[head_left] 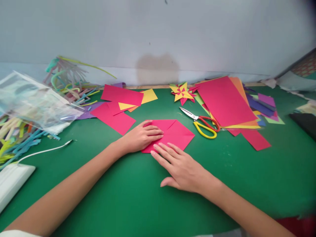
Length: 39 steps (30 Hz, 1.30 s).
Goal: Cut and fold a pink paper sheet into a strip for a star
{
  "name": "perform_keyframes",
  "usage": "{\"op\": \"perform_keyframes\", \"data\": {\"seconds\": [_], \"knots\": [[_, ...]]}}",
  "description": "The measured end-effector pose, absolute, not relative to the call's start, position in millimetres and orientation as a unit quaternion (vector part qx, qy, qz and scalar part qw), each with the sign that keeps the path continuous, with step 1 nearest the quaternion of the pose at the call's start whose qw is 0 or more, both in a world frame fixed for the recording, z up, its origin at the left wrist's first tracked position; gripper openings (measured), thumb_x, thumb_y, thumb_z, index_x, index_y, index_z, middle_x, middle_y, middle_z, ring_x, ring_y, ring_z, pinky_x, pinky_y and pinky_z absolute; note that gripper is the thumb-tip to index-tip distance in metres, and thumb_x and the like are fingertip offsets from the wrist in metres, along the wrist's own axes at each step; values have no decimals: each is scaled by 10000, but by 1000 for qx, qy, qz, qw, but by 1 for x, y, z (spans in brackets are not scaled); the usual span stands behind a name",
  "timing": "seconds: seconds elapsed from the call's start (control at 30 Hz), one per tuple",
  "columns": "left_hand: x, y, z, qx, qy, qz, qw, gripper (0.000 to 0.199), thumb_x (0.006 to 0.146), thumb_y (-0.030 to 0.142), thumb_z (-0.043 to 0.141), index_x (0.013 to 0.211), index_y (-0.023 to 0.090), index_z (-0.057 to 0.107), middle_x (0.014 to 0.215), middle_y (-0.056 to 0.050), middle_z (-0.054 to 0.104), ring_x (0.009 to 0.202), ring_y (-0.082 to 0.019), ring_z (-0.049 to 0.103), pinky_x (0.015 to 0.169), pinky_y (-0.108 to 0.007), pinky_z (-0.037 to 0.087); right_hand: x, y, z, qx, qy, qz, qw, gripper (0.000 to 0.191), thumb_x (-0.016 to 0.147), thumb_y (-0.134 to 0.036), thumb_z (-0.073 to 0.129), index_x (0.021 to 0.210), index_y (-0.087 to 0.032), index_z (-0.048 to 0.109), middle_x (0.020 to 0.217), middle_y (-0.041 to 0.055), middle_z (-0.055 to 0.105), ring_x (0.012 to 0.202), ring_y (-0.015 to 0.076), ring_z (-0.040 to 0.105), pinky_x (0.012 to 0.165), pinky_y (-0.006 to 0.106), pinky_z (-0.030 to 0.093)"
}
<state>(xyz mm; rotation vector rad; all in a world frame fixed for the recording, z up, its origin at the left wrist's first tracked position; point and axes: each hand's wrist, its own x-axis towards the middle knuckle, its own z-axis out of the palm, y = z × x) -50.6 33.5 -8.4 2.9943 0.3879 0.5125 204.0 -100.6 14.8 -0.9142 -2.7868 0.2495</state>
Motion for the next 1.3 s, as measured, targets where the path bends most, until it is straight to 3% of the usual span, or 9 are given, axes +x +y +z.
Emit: {"op": "perform_keyframes", "data": {"seconds": [0.13,0.3,0.43,0.6,0.8,1.0,1.3], "knots": [[-51,33,-8,975,132,173,47,358,1070,181,521,1382,217,693,1399,-96,725,1291,-251,682,1259,-527,347,213,-95,4,-315,-941,106,69,966,956,-724,591,1708,-221,251,1752,210,244,1630,372,237,1289,622,277],[-50,33,-8,973,139,173,58,384,1062,177,518,1398,243,690,1404,-91,722,1301,-249,677,1263,-538,348,227,-110,6,-310,-942,117,48,965,968,-747,541,1710,-212,236,1751,216,229,1629,381,231,1280,640,270],[-49,33,-8,972,142,178,66,390,1056,177,530,1402,263,689,1395,-87,728,1300,-245,679,1264,-537,353,239,-121,18,-302,-945,115,48,915,1010,-710,502,1702,-168,250,1730,199,305,1599,361,325,1291,620,267],[-49,33,-6,972,138,180,64,386,1054,178,534,1398,260,689,1392,-86,730,1295,-248,682,1262,-539,352,244,-114,36,-297,-943,122,90,768,1104,-590,376,1687,-103,260,1625,150,522,1487,286,509,1336,553,201],[-49,33,-8,973,132,180,64,361,1061,191,533,1377,244,700,1400,-102,724,1300,-241,681,1277,-524,332,227,-90,16,-332,-937,71,82,995,984,-686,584,1716,-155,169,1746,190,275,1639,359,205,1298,618,255],[-50,33,-9,971,135,183,69,389,1051,181,536,1399,255,691,1395,-93,728,1299,-242,686,1283,-531,326,239,-97,0,-341,-936,72,50,1046,961,-738,569,1723,-186,109,1764,202,189,1644,357,186,1293,628,232],[-50,33,-7,974,138,172,54,381,1064,191,513,1396,248,688,1397,-89,728,1295,-246,682,1270,-527,338,279,-122,12,-319,-946,55,24,891,1051,-675,443,1711,-152,153,1740,147,305,1620,328,277,1301,628,216]]}}
